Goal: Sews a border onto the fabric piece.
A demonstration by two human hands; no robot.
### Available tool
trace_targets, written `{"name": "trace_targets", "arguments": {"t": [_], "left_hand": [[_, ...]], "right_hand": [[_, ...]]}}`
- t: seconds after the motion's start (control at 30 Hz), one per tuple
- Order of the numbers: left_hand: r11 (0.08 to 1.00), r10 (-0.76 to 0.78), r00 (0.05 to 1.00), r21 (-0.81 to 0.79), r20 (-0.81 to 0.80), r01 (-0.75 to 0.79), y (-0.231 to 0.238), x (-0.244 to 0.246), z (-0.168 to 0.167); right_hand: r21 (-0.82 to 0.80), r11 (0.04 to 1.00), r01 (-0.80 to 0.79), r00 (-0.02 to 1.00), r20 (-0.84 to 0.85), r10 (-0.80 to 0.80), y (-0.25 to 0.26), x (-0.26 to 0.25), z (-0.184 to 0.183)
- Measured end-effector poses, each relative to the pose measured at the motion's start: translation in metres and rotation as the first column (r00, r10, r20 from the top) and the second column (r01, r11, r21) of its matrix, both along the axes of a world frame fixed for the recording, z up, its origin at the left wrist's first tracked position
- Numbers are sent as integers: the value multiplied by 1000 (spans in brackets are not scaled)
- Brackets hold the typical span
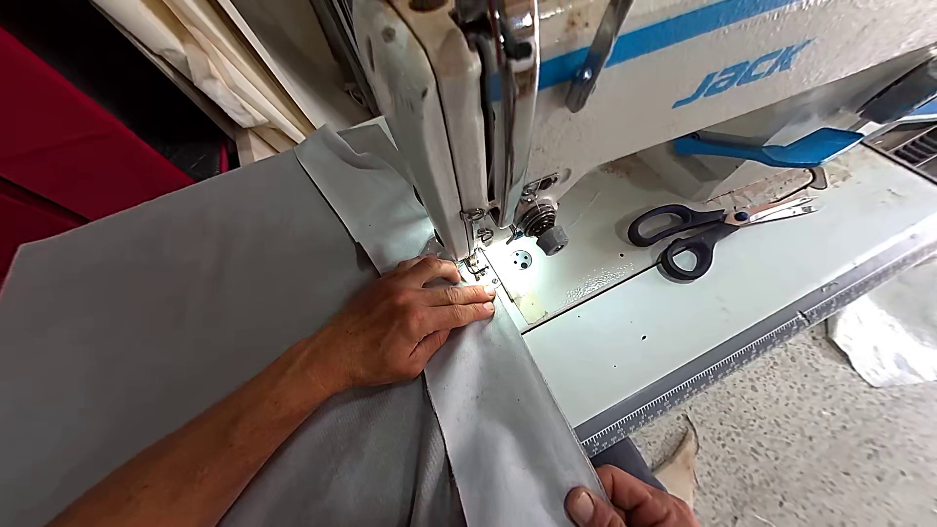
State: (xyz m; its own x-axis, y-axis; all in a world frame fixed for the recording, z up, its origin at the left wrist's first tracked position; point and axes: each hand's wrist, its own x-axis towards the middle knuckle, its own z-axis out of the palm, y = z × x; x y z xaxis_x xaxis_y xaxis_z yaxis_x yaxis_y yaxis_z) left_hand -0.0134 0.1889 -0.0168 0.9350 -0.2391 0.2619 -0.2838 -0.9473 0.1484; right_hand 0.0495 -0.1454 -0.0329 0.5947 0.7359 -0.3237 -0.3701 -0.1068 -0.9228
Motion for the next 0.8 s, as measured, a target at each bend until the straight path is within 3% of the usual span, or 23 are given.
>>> {"name": "trace_targets", "arguments": {"t": [0.33, 0.67, 0.8], "left_hand": [[1000, -2, 1000, 18, 29, 2, -3, 0, 0], [997, 25, 1000, -77, -17, -26, -1, 1, 3], [991, 129, 991, -34, -36, -131, -14, 3, 12]], "right_hand": [[-85, 996, 1, 1000, 9, 0, 14, 8, 7], [-180, 983, 32, 998, 56, -22, 32, 9, 22], [-232, 972, 40, 993, 115, -13, 39, 10, 22]]}}
